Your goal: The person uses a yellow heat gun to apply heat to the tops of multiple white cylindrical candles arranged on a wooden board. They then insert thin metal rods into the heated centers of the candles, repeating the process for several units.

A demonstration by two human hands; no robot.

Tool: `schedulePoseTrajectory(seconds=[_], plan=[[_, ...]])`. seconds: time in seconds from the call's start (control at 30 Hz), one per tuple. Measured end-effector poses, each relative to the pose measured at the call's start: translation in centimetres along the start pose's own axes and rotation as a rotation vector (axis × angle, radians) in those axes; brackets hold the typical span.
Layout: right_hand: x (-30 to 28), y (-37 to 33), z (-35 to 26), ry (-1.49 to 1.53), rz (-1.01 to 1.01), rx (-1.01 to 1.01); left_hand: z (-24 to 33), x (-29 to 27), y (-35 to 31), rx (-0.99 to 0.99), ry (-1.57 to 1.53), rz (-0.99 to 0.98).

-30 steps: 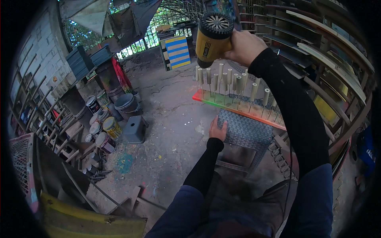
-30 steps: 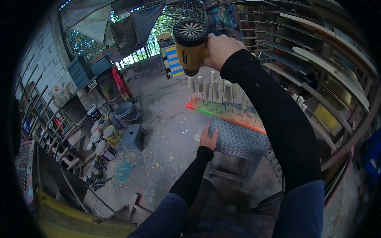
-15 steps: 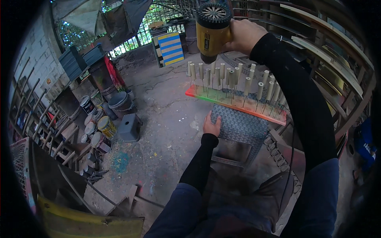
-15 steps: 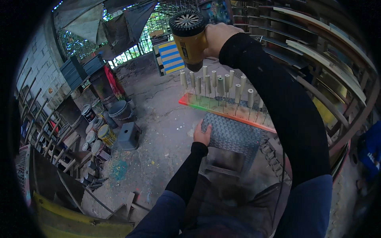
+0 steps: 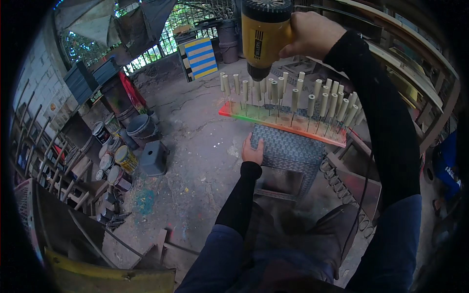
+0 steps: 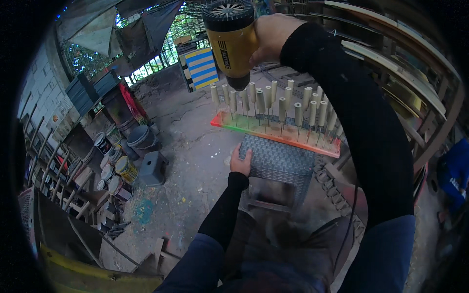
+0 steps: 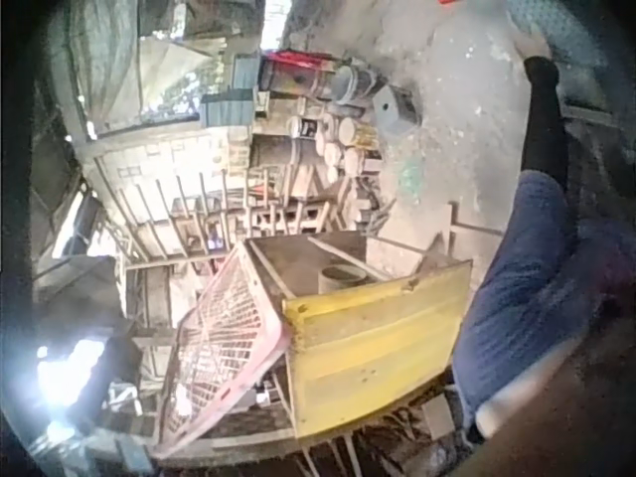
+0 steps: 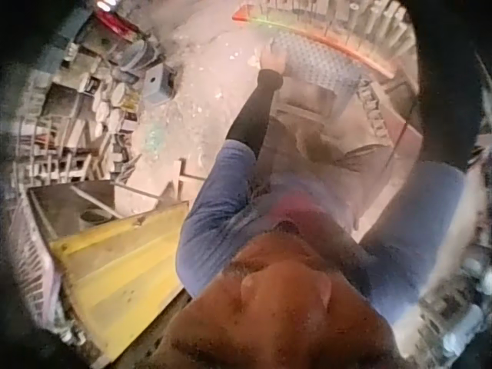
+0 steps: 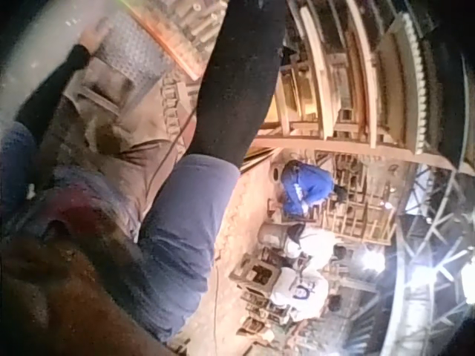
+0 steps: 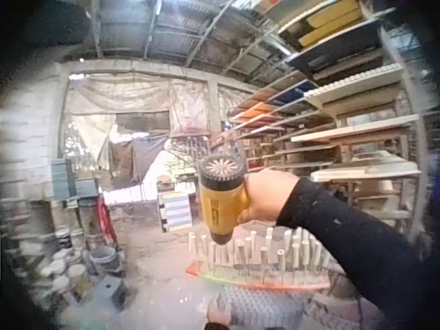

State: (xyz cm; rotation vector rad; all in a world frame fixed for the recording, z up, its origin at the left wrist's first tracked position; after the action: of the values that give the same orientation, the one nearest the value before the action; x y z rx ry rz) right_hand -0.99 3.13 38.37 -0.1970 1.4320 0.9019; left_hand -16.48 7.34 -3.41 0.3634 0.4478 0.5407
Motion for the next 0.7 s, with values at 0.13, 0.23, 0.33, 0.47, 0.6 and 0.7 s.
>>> schedulePoseTrajectory(seconds=[0.13, 0.23, 0.33, 0.47, 0.6, 0.7], plan=[[-0.1, -0.3, 1.4, 0.001, 0.010, 0.076, -0.1, 0.3, -0.1, -0.013, -0.056, -0.004], [-0.2, -0.7, 1.5, 0.079, 0.032, 0.045, -0.2, 0.3, -0.1, -0.015, -0.043, 0.001], [-0.8, -1.6, 1.5, 0.082, -0.020, 0.046, -0.4, 0.1, 0.1, 0.001, -0.028, 0.016], [-1.2, -2.4, 2.7, -0.052, 0.038, 0.122, -0.7, 0.2, 0.1, 0.005, -0.036, 0.031], [-1.1, -3.1, 4.3, 0.049, 0.050, 0.066, 0.1, 0.2, -0.1, -0.002, -0.018, 0.017], [-1.8, -4.6, 4.7, 0.046, 0.074, 0.036, -0.2, 0.0, -0.2, -0.001, -0.054, 0.018]])
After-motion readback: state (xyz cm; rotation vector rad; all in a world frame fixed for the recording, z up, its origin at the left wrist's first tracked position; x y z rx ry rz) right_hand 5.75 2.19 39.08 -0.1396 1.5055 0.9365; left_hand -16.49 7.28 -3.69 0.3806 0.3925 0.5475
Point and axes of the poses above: each hand's wrist, its own y-axis towards the middle knuckle, its own x-axis out of the palm, z = x × y, the point moved 6 cm from there along y, towards the middle knuckle, and after that the axes turned 5 degrees about -z, right-handed, at the moved point
